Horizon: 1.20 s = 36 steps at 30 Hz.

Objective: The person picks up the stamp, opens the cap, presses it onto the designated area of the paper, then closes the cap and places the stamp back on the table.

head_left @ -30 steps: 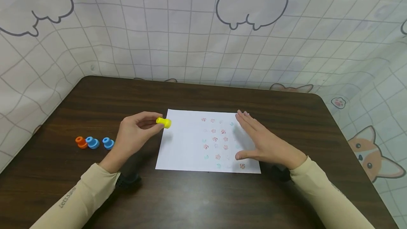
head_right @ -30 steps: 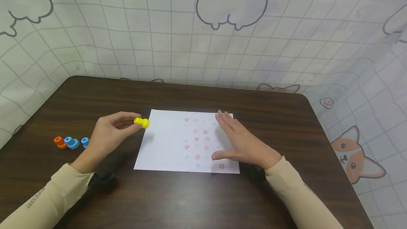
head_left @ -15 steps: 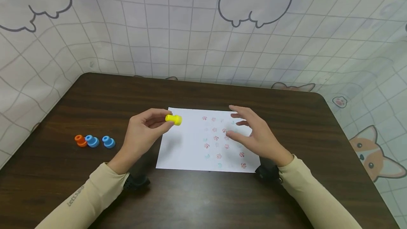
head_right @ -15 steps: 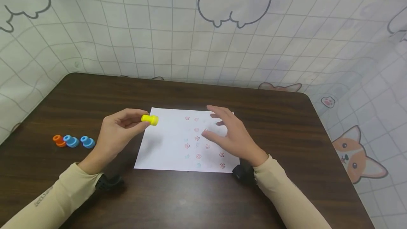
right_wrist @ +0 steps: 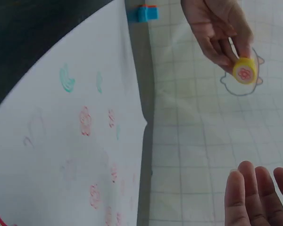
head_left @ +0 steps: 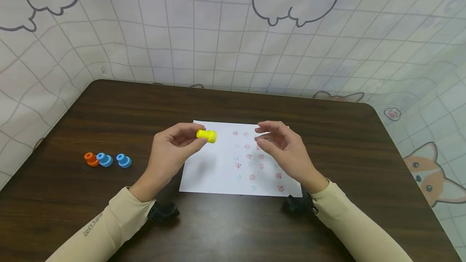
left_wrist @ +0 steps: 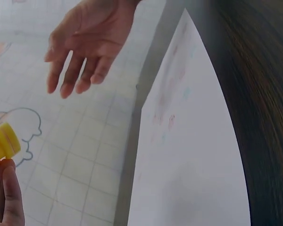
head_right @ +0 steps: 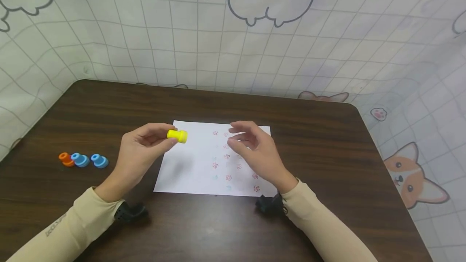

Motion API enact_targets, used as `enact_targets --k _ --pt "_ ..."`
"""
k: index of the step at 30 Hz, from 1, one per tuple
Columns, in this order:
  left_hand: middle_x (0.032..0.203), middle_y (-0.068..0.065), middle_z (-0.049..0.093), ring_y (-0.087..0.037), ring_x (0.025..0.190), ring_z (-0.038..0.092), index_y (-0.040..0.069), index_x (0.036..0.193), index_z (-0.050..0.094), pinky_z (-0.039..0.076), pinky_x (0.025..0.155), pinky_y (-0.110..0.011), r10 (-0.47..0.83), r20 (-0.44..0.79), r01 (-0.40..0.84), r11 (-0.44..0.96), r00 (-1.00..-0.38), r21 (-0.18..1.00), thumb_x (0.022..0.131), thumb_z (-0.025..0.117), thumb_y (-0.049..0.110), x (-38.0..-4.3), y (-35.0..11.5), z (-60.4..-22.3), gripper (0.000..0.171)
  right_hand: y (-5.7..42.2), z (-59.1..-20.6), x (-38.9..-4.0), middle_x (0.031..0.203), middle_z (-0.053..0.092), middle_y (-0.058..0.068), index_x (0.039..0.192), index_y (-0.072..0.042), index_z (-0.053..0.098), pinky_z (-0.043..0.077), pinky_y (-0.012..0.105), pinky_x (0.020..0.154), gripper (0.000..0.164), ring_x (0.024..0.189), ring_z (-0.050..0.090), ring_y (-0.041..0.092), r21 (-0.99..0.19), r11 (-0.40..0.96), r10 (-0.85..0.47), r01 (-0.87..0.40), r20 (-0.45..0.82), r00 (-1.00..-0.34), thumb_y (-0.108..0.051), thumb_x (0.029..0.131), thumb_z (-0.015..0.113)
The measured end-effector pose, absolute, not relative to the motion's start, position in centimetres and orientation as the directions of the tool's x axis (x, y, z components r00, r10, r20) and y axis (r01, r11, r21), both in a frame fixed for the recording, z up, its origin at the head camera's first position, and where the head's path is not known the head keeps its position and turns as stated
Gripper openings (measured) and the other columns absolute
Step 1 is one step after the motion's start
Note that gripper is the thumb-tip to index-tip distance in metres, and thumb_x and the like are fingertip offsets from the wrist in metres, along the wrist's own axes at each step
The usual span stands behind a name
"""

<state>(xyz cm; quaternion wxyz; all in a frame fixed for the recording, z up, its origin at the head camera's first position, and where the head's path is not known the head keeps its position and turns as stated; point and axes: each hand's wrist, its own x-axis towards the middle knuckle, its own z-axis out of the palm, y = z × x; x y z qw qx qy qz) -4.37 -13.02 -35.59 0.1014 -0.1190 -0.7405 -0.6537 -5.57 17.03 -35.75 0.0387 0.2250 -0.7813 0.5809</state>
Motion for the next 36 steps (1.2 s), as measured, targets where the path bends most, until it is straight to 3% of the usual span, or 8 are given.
enact_targets --k 6,11,22,29,33,36 --pt "0.109 0.011 0.075 -0.009 0.098 0.075 0.001 0.117 0.073 0.062 0.091 -0.025 0.06 0.275 0.278 0.059 -0.96 0.959 0.086 0.082 0.001 -4.0 -12.2 -35.5 0.032 16.7 -36.5 -5.4 0.122 0.069 0.002 0.135 -0.007 0.061 0.061 0.023 0.094 0.042 0.108 0.072 0.011 -0.924 0.16 -0.324 -0.347 0.283 -0.903 -0.004 0.095 0.072" --pt "0.109 0.008 0.076 -0.011 0.097 0.075 0.002 0.117 0.073 0.062 0.091 -0.024 0.076 0.247 0.252 0.055 -0.966 0.966 0.086 0.082 0.004 -3.6 -11.9 -35.8 0.032 16.4 -36.7 -5.2 0.123 0.07 0.005 0.133 -0.007 0.062 0.061 0.025 0.095 0.039 0.109 0.073 0.014 -0.939 0.142 -0.324 -0.314 0.256 -0.911 -0.007 0.095 0.073" --pt "0.106 0.008 0.078 -0.013 0.095 0.077 -0.001 0.116 0.072 0.063 0.09 -0.028 0.121 0.193 0.187 -0.063 -0.974 0.98 0.086 0.081 0.001 -3.3 -10.7 -36.8 0.032 15.6 -36.9 -4.4 0.123 0.066 0.029 0.126 -0.004 0.065 0.062 0.026 0.093 0.034 0.109 0.074 0.034 -0.964 0.105 -0.313 -0.246 0.203 -0.928 -0.007 0.094 0.075" --pt "0.107 0.006 0.076 -0.013 0.095 0.076 -0.002 0.116 0.071 0.064 0.09 -0.03 0.159 0.19 0.175 -0.109 -0.969 0.979 0.085 0.081 0.0 -2.6 -9.9 -37.0 0.033 15.0 -36.8 -3.7 0.121 0.069 0.023 0.125 -0.002 0.065 0.062 0.029 0.095 0.034 0.105 0.077 0.017 -0.982 0.058 -0.325 -0.18 0.152 -0.934 -0.007 0.093 0.076" --pt "0.107 0.005 0.077 -0.014 0.095 0.076 -0.001 0.116 0.072 0.064 0.091 -0.03 0.188 0.189 0.17 -0.115 -0.964 0.979 0.085 0.082 0.0 -2.3 -9.6 -37.3 0.033 14.7 -37.0 -3.4 0.121 0.07 0.019 0.125 -0.001 0.065 0.062 0.029 0.095 0.033 0.105 0.077 0.015 -0.979 0.052 -0.349 -0.197 0.167 -0.922 -0.006 0.093 0.075" --pt "0.107 0.004 0.078 -0.015 0.095 0.076 0.0 0.116 0.072 0.064 0.09 -0.031 0.207 0.189 0.167 -0.116 -0.96 0.979 0.085 0.083 0.001 -2.1 -9.4 -37.6 0.033 14.6 -37.2 -3.3 0.118 0.073 0.009 0.124 -0.002 0.066 0.063 0.027 0.093 0.032 0.103 0.076 0.013 -0.976 0.06 -0.357 -0.21 0.176 -0.918 -0.005 0.093 0.075"
